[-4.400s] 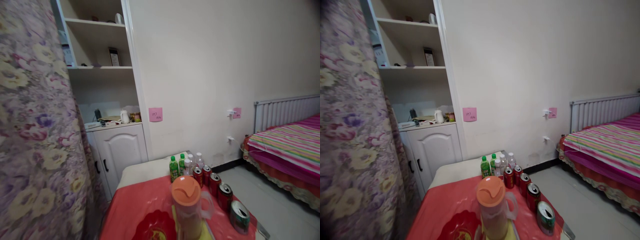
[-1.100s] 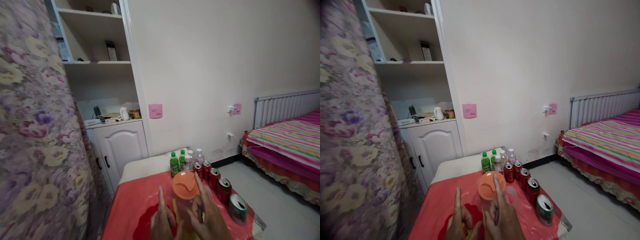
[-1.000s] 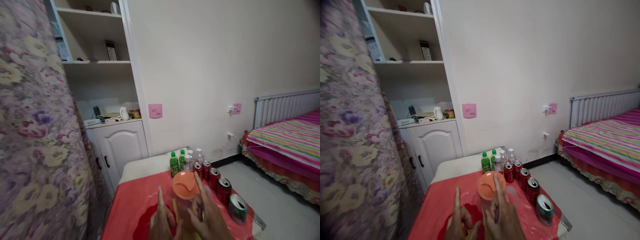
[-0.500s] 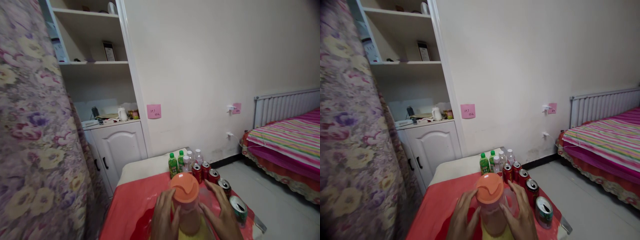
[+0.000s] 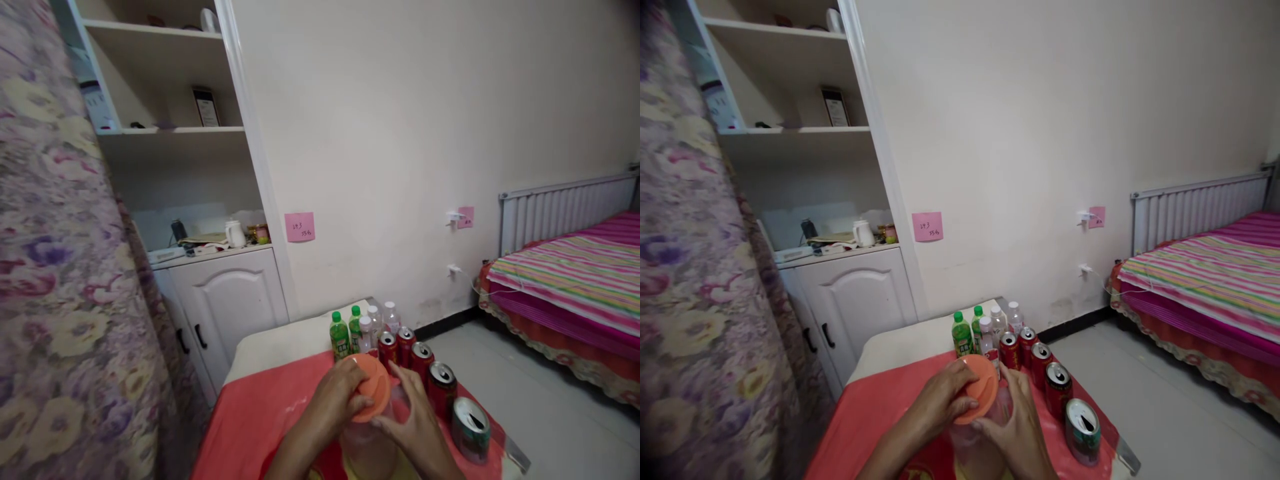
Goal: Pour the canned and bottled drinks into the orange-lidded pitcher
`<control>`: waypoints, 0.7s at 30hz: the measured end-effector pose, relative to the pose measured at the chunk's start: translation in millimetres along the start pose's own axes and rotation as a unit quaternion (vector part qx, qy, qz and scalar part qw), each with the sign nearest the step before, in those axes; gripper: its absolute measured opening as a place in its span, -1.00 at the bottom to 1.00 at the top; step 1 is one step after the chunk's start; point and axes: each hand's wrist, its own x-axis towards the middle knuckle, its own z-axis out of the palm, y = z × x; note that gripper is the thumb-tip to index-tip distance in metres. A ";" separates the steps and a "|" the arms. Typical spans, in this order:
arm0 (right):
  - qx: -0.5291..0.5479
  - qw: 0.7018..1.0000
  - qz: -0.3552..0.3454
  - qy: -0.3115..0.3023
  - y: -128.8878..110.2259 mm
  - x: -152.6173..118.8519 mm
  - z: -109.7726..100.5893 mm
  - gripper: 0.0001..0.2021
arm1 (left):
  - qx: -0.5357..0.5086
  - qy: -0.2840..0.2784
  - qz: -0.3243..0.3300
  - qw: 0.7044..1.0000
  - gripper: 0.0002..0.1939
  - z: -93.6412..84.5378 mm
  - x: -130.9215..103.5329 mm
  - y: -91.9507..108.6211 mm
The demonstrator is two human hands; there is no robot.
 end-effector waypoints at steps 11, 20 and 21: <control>0.096 0.995 0.015 -0.025 3.1 6.8 5.3 -0.29 | -0.008 0.005 -0.014 1.000 -0.87 10.8 -2.7 -1.6; 0.127 0.991 0.020 -0.027 -1.2 6.4 0.7 -0.31 | -0.003 0.003 -0.053 0.999 -0.85 15.0 -1.6 5.0; 0.126 0.991 0.023 -0.028 -1.6 6.0 0.7 -0.32 | -0.006 -0.001 -0.048 0.999 -0.85 13.2 -1.7 6.0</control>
